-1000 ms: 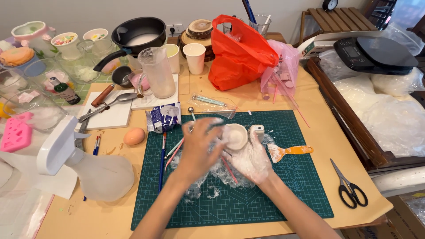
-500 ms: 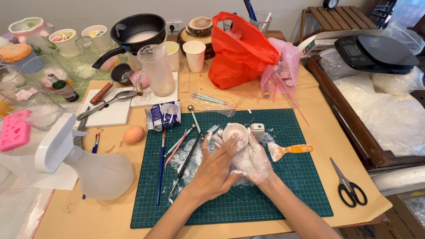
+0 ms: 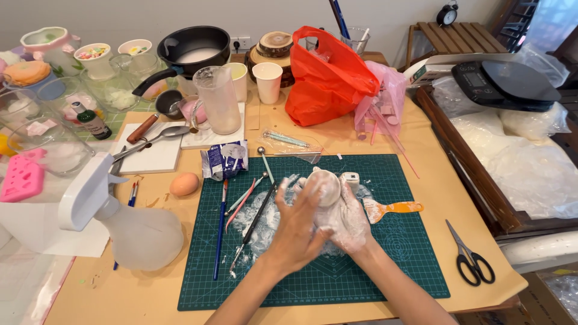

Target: Shaping and molding a piece of white candle wax by hand at a workbench.

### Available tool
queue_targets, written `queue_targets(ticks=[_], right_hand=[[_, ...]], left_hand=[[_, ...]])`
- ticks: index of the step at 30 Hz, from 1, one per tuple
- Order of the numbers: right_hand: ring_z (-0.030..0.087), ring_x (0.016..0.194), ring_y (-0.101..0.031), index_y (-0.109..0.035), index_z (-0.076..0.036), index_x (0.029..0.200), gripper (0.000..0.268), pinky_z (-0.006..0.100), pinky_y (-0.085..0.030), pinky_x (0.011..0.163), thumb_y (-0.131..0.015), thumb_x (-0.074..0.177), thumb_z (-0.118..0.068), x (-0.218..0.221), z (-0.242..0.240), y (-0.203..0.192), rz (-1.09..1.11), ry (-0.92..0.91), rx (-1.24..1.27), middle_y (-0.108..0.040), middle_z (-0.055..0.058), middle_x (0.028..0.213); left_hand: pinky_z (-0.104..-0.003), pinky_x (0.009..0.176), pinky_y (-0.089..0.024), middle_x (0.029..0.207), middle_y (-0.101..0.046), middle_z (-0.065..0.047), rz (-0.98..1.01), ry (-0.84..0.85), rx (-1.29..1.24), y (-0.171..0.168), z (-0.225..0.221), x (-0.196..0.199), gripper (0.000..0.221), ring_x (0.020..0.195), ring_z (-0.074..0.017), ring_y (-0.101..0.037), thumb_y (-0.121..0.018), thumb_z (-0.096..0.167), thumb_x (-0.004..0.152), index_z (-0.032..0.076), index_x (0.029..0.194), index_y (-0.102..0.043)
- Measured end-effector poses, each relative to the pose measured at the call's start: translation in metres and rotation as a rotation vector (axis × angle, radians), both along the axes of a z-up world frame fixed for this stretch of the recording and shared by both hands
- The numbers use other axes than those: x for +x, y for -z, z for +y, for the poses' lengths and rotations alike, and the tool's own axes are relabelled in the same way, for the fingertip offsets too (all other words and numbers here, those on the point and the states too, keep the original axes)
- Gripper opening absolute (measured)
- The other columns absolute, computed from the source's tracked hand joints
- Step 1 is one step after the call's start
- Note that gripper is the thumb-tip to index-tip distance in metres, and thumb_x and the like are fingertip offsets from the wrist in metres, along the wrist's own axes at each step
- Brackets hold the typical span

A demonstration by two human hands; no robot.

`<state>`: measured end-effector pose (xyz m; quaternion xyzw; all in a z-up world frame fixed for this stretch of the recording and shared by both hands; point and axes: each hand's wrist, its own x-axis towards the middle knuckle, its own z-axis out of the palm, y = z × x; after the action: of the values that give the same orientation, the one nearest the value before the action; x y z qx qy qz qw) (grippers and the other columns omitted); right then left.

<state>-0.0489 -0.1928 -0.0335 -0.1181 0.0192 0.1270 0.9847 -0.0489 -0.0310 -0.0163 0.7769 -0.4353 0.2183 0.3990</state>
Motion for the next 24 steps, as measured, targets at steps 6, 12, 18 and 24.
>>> queue_targets(ticks=[6,12,18,24], right_hand=[[0.028,0.131,-0.054,-0.047,-0.009,0.149,0.054,0.048,-0.043,0.117,-0.034,0.113,-0.047,0.007,-0.014,0.018,-0.225,0.030,0.115,-0.056,0.015,0.141],[0.030,0.120,-0.062,-0.053,-0.003,0.138,0.051,0.044,-0.047,0.105,-0.037,0.104,-0.037,-0.031,-0.011,-0.050,0.140,0.173,-0.044,-0.063,0.016,0.134],[0.035,0.106,-0.063,-0.056,0.001,0.118,0.052,0.047,-0.053,0.100,-0.050,0.101,-0.048,-0.038,-0.065,-0.045,0.272,0.385,-0.222,-0.060,0.023,0.114],[0.035,0.114,-0.063,-0.056,0.006,0.126,0.048,0.047,-0.054,0.106,-0.057,0.100,-0.034,-0.007,-0.131,-0.036,0.024,0.434,-0.739,-0.062,0.024,0.117]], left_hand=[[-0.069,0.116,-0.002,0.156,-0.045,-0.022,-0.066,-0.058,0.077,-0.024,0.012,0.000,0.082,0.148,-0.0286,-0.041,-0.077,0.029,0.082,0.002,0.150,-0.041],[-0.065,0.119,-0.006,0.157,-0.050,-0.006,-0.299,-0.032,0.191,-0.013,0.014,-0.005,0.075,0.151,-0.0249,-0.040,-0.073,0.041,0.089,0.007,0.149,-0.044],[-0.061,0.122,-0.007,0.153,-0.055,-0.004,-0.173,0.032,-0.072,-0.028,0.011,0.000,0.061,0.149,-0.0224,-0.045,-0.065,0.037,0.098,0.007,0.148,-0.045],[-0.058,0.121,-0.010,0.144,-0.063,-0.010,-0.046,-0.083,-0.181,-0.024,0.008,0.017,0.051,0.143,-0.0256,-0.051,-0.062,0.020,0.099,0.004,0.144,-0.047]])
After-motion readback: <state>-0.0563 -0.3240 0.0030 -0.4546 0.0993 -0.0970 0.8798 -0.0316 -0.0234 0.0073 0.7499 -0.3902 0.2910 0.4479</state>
